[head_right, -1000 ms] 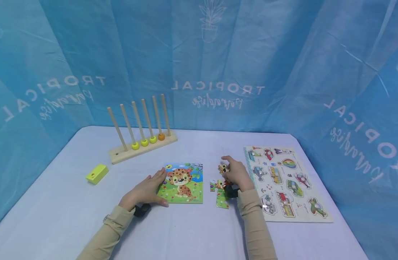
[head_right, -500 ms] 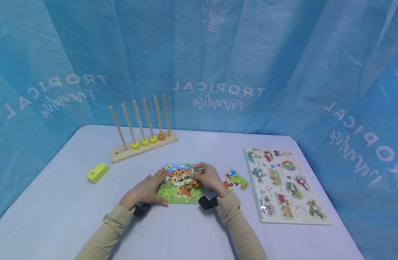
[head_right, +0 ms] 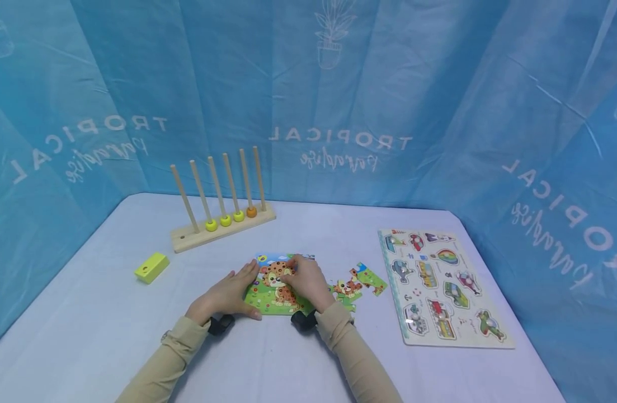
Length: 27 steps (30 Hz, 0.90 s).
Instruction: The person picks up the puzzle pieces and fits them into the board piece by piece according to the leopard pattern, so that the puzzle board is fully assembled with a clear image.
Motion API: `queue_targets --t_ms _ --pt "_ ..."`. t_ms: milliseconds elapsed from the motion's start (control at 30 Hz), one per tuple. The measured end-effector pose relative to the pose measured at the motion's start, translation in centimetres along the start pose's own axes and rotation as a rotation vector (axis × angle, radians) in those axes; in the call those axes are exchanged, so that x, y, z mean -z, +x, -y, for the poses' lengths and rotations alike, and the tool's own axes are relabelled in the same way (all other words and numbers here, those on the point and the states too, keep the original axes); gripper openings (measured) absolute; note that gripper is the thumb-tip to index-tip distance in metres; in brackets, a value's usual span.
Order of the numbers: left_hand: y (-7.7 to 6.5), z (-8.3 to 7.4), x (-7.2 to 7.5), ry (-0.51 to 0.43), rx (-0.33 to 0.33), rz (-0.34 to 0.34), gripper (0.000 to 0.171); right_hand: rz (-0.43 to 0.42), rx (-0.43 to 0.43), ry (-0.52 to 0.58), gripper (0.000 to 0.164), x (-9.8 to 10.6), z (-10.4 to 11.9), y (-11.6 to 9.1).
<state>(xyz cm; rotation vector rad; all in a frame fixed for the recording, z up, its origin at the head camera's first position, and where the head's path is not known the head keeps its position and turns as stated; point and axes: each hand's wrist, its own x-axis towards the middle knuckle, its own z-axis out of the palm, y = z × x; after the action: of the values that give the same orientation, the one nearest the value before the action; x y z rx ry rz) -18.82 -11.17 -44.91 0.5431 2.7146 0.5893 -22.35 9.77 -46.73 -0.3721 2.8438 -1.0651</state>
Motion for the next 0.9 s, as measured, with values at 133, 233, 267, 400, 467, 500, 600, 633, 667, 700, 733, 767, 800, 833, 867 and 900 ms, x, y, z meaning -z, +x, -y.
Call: queue_targets --t_ms 133,233,267,400,467,500,600,633,667,700,733,767,800,833,867,900 --pt "0.1 0.0 -0.1 -0.004 0.002 -0.004 0.117 -0.004 0.020 0.005 0.035 0.1 -0.2 -0.1" --pt "0.2 -0.1 -0.3 -0.011 -0.003 0.000 0.117 0.020 0.023 0.092 0.032 0.5 -0.9 -0.2" --pt "0.3 -0.1 -0.3 -0.011 -0.005 0.001 0.117 0.027 0.018 0.124 0.030 0.8 -1.2 -0.2" --pt "0.5 -0.1 -0.5 -0.007 -0.007 -0.002 0.118 0.017 -0.011 0.221 0.026 2.4 -3.0 -0.4" --pt "0.5 0.0 -0.5 -0.001 -0.008 -0.005 0.118 -0.024 -0.029 0.220 0.026 3.7 -3.9 -0.6" --pt "0.5 0.0 -0.5 0.000 -0.008 -0.005 0.118 -0.053 -0.040 0.208 0.026 4.4 -4.4 -0.6" --pt "0.5 0.1 -0.5 0.003 -0.007 -0.006 0.118 -0.139 -0.084 0.133 0.029 6.7 -6.3 -1.0" --pt "0.5 0.1 -0.5 0.002 -0.005 -0.006 0.118 -0.161 -0.100 0.100 0.031 7.4 -6.9 -1.2" --pt "0.5 0.1 -0.5 0.002 -0.003 -0.006 0.118 -0.174 -0.120 0.068 0.033 8.2 -7.6 -1.4" --pt "0.5 0.1 -0.5 0.002 -0.002 -0.006 0.118 -0.175 -0.144 0.038 0.035 8.8 -8.2 -1.6" --pt "0.4 0.1 -0.4 0.000 -0.001 -0.006 0.118 -0.165 -0.164 0.019 0.038 9.4 -8.8 -1.9" --pt "0.4 0.2 -0.4 -0.002 -0.001 -0.006 0.118 -0.145 -0.181 0.003 0.041 10.0 -9.3 -2.1" --pt "0.4 0.2 -0.4 -0.003 -0.001 -0.007 0.118 -0.122 -0.199 -0.002 0.043 10.5 -9.8 -2.4" --pt "0.3 0.2 -0.4 -0.004 -0.001 -0.008 0.118 -0.090 -0.202 0.004 0.045 10.9 -10.1 -2.6" --pt "0.3 0.2 -0.4 -0.003 -0.001 -0.008 0.118 -0.057 -0.204 0.016 0.048 11.3 -10.3 -2.9" --pt "0.3 0.2 -0.4 -0.004 -0.002 -0.009 0.118 -0.023 -0.194 0.027 0.052 11.6 -10.4 -3.0"
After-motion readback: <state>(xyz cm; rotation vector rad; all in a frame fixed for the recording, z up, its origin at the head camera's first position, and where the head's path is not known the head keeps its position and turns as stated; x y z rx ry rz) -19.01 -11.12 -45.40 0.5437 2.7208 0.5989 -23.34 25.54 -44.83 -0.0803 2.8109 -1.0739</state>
